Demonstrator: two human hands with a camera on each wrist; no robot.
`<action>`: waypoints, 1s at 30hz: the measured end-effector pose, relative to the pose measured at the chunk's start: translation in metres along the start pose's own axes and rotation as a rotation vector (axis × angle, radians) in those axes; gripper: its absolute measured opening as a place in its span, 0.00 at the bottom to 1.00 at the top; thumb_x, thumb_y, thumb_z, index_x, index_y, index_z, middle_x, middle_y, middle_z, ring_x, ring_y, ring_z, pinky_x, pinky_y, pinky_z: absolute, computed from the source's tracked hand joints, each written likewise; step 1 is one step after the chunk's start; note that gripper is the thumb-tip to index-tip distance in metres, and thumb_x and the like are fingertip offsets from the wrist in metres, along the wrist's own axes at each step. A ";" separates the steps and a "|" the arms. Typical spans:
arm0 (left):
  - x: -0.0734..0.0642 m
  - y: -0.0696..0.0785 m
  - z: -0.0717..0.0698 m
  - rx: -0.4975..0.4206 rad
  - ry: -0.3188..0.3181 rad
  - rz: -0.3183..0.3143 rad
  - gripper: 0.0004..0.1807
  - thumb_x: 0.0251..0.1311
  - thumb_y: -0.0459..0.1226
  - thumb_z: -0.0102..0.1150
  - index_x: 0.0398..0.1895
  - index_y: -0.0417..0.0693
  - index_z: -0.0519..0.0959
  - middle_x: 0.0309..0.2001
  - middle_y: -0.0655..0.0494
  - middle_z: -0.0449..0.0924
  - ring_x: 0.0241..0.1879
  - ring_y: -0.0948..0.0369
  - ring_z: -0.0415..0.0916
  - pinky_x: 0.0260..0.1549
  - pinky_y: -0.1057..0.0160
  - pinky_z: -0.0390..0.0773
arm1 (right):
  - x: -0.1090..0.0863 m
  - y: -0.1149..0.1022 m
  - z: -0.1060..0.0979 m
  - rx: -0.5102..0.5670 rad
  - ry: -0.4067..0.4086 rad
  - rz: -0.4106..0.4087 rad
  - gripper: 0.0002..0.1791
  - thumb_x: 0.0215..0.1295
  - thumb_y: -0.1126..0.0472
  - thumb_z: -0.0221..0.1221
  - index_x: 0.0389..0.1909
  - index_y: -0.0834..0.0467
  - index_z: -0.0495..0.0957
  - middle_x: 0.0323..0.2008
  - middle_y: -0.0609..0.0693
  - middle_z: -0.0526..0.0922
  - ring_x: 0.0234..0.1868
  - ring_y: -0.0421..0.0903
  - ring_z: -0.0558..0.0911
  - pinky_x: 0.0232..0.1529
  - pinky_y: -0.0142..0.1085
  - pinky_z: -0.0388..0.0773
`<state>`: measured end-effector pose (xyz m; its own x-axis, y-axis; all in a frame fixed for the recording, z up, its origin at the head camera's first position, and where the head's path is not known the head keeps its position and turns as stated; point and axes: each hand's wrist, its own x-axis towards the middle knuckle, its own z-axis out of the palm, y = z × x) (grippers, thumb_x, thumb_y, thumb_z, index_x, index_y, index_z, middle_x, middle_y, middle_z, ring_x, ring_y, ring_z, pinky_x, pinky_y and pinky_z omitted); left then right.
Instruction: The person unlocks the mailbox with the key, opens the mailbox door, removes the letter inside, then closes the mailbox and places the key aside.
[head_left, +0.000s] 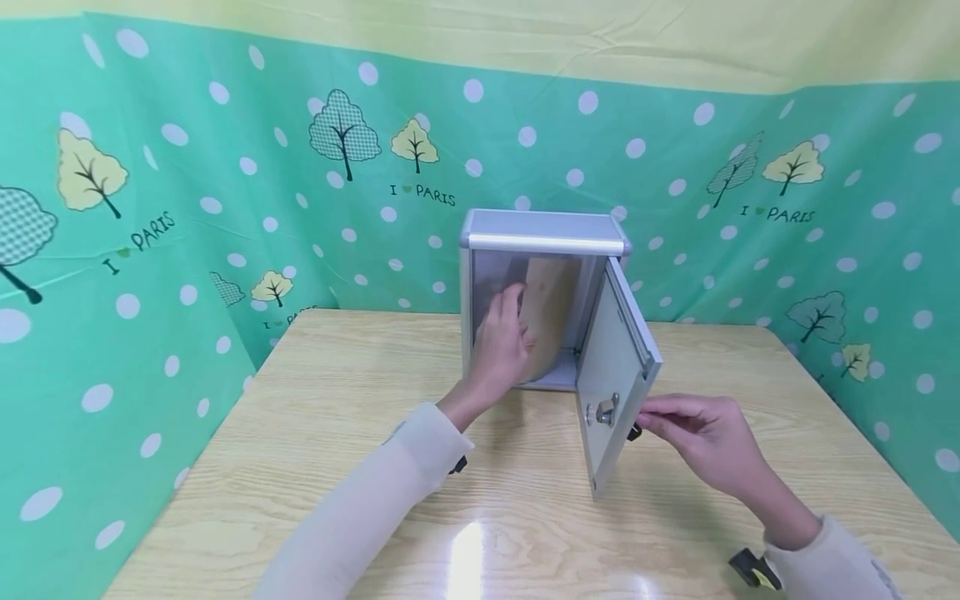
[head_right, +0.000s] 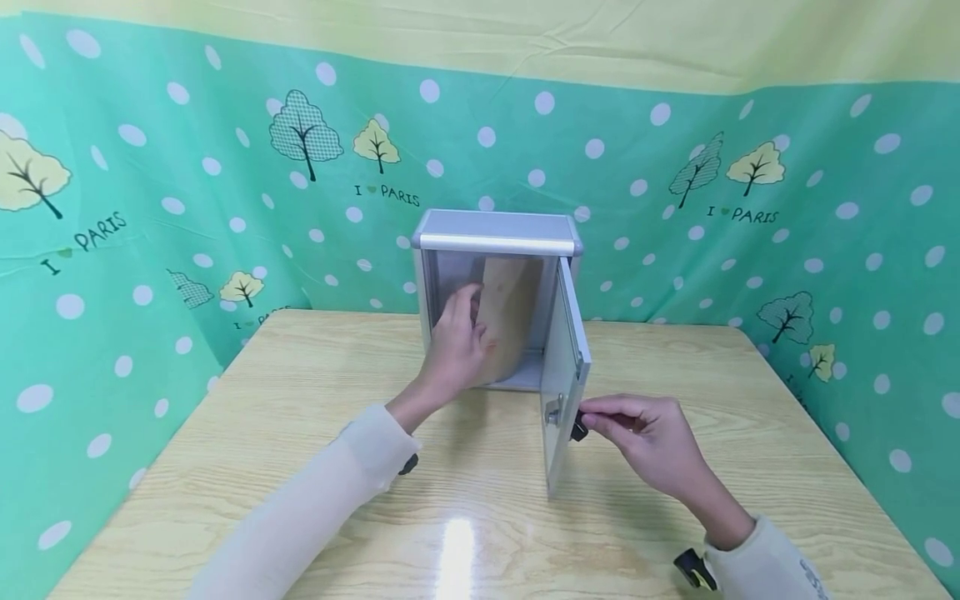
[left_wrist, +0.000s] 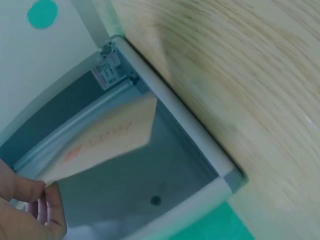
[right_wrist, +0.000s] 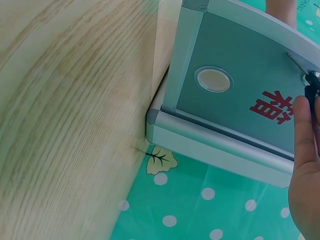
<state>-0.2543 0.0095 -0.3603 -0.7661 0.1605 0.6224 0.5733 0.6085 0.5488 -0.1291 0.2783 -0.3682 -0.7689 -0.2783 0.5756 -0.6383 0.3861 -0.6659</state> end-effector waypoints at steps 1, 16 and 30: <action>-0.001 -0.001 -0.003 0.016 0.000 0.032 0.40 0.55 0.15 0.61 0.71 0.42 0.63 0.51 0.43 0.75 0.43 0.53 0.79 0.43 0.63 0.86 | 0.000 0.000 0.000 -0.001 -0.001 0.000 0.20 0.55 0.85 0.65 0.41 0.60 0.89 0.41 0.49 0.90 0.38 0.37 0.89 0.35 0.31 0.88; -0.026 -0.017 -0.040 0.132 0.092 0.397 0.38 0.53 0.16 0.63 0.68 0.43 0.67 0.46 0.46 0.74 0.31 0.59 0.73 0.24 0.69 0.80 | -0.002 0.001 -0.001 0.010 -0.012 -0.013 0.20 0.55 0.85 0.64 0.42 0.61 0.88 0.42 0.49 0.90 0.39 0.38 0.89 0.36 0.31 0.88; -0.022 -0.036 -0.075 -0.071 0.285 0.612 0.30 0.58 0.14 0.60 0.64 0.34 0.67 0.41 0.40 0.75 0.32 0.50 0.80 0.29 0.63 0.86 | -0.003 0.004 -0.001 0.028 -0.005 -0.021 0.21 0.55 0.86 0.63 0.42 0.61 0.89 0.42 0.51 0.90 0.39 0.38 0.89 0.36 0.31 0.88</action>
<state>-0.2362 -0.0739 -0.3516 -0.1965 0.2425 0.9500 0.9042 0.4196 0.0799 -0.1293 0.2814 -0.3715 -0.7556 -0.2904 0.5871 -0.6548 0.3551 -0.6672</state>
